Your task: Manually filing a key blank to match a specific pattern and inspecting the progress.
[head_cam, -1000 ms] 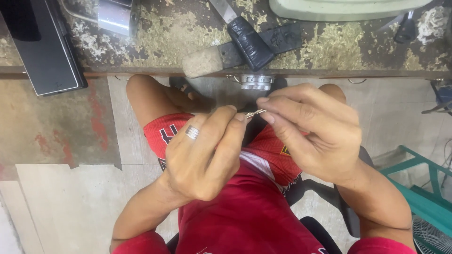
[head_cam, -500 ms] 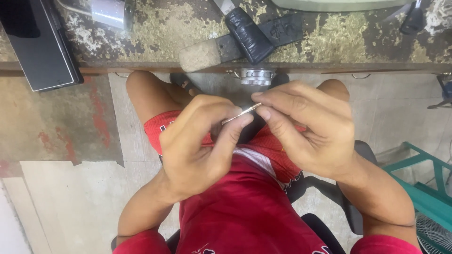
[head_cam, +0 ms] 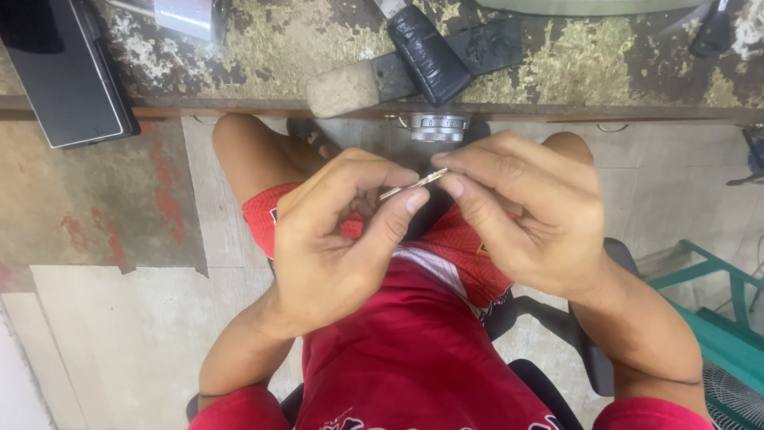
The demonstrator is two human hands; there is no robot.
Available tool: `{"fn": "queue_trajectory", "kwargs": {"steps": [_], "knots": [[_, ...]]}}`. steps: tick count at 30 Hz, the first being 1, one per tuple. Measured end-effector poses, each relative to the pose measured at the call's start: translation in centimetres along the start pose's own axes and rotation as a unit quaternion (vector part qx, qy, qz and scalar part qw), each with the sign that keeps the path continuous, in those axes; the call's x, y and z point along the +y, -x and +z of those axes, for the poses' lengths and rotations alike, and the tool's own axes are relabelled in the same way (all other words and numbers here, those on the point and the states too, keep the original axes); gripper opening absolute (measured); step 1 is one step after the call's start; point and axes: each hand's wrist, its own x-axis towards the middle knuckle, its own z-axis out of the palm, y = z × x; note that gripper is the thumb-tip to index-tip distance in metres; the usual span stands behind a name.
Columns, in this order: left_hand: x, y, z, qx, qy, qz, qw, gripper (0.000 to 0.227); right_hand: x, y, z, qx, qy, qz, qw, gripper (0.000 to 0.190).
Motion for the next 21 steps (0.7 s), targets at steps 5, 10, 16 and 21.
{"fn": "queue_trajectory", "kwargs": {"steps": [5, 10, 16, 21], "knots": [[-0.5, 0.0, 0.1, -0.006, -0.063, 0.133, 0.989, 0.010, 0.4, -0.1, 0.1, 0.008, -0.006, 0.001, 1.000, 0.016], [-2.1, 0.6, 0.1, -0.003, -0.159, 0.203, 0.966, 0.019, 0.7, -0.1, 0.3, 0.011, -0.006, 0.006, 1.000, 0.016], [-2.1, 0.2, 0.0, 0.021, -0.170, 0.225, 0.959, 0.017, 1.7, 0.4, -1.7, 0.001, 0.149, -0.047, 0.988, 0.013], [-2.6, 0.2, 0.0, 0.033, -0.169, 0.210, 0.962, 0.014, 2.5, 2.4, -6.9, 0.061, 0.542, 0.038, 0.838, 0.013]]}}
